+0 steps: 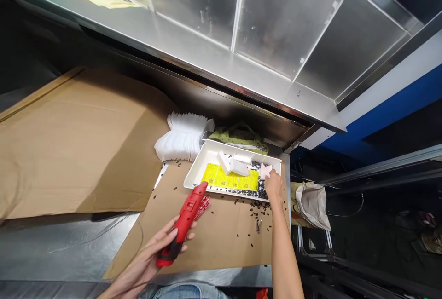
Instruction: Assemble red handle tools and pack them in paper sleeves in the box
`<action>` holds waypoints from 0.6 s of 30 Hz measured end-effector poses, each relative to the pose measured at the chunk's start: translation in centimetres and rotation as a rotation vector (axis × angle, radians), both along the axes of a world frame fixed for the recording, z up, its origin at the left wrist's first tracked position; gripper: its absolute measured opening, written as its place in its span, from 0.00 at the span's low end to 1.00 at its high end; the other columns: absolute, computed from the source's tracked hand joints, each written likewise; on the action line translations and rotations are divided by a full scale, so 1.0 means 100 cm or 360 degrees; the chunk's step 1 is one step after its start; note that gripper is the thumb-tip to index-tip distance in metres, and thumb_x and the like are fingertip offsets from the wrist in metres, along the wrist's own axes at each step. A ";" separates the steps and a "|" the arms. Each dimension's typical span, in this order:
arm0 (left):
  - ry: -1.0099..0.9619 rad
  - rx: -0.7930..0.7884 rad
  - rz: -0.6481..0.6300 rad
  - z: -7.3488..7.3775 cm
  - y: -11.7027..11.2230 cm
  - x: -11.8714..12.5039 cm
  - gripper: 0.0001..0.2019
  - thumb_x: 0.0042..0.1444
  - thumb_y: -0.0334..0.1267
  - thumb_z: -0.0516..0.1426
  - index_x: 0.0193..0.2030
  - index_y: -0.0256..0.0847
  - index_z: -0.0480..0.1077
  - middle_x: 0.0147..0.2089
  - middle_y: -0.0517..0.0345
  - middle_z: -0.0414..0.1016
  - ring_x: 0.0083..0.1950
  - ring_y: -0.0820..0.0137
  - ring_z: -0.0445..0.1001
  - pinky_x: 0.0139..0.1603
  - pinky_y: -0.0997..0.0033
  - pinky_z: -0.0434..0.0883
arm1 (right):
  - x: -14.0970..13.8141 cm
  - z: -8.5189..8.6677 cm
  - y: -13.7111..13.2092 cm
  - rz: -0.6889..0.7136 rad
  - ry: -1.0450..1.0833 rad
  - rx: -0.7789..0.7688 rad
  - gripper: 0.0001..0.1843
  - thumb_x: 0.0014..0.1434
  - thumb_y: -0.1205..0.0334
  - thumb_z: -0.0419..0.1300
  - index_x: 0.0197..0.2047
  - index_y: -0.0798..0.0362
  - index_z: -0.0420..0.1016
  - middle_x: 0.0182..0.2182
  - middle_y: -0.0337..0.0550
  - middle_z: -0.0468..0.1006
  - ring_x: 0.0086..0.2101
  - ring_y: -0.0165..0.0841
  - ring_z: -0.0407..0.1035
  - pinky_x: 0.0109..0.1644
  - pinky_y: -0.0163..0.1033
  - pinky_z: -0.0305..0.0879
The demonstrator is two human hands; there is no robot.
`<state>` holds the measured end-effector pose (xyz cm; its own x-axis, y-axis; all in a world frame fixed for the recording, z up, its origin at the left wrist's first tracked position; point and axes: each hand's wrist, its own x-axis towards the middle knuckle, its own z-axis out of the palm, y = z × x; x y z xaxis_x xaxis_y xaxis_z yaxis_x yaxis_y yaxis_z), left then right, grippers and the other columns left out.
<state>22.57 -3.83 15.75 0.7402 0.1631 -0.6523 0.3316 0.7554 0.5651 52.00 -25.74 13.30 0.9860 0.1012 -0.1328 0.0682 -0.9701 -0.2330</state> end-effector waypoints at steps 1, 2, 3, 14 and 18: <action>0.0021 -0.0095 -0.0025 -0.001 -0.002 -0.004 0.52 0.39 0.53 0.74 0.71 0.46 0.61 0.55 0.48 0.81 0.51 0.54 0.78 0.44 0.65 0.76 | 0.006 -0.004 0.008 0.0001 0.0004 -0.0053 0.13 0.65 0.64 0.58 0.52 0.56 0.74 0.47 0.52 0.79 0.47 0.41 0.74 0.51 0.47 0.67; 0.0041 -0.0181 -0.0047 -0.004 -0.004 -0.008 0.52 0.40 0.51 0.74 0.72 0.48 0.60 0.54 0.49 0.82 0.50 0.55 0.79 0.45 0.64 0.76 | 0.009 -0.007 0.016 0.0021 -0.0001 -0.0089 0.14 0.65 0.63 0.58 0.53 0.57 0.73 0.49 0.52 0.78 0.48 0.41 0.73 0.52 0.49 0.68; 0.0067 -0.0246 -0.0049 -0.008 -0.007 -0.013 0.52 0.42 0.50 0.73 0.73 0.50 0.58 0.52 0.51 0.82 0.48 0.57 0.80 0.46 0.64 0.76 | 0.010 -0.010 0.023 0.0070 -0.0008 -0.0107 0.14 0.66 0.63 0.58 0.54 0.57 0.72 0.51 0.52 0.76 0.50 0.41 0.72 0.54 0.50 0.67; 0.0225 -0.0444 -0.0132 -0.074 -0.048 -0.030 0.51 0.45 0.54 0.70 0.74 0.59 0.53 0.32 0.61 0.81 0.28 0.68 0.77 0.26 0.75 0.73 | -0.003 -0.036 0.097 0.1020 0.0084 0.0051 0.33 0.60 0.67 0.61 0.67 0.55 0.62 0.64 0.53 0.69 0.68 0.45 0.54 0.69 0.51 0.52; 0.0193 -0.0558 -0.0106 -0.085 -0.061 -0.020 0.45 0.46 0.50 0.71 0.70 0.62 0.58 0.28 0.63 0.80 0.24 0.74 0.75 0.21 0.83 0.68 | -0.014 -0.042 0.107 0.1078 0.0025 0.0093 0.35 0.60 0.63 0.63 0.69 0.60 0.59 0.65 0.58 0.67 0.69 0.49 0.51 0.71 0.55 0.47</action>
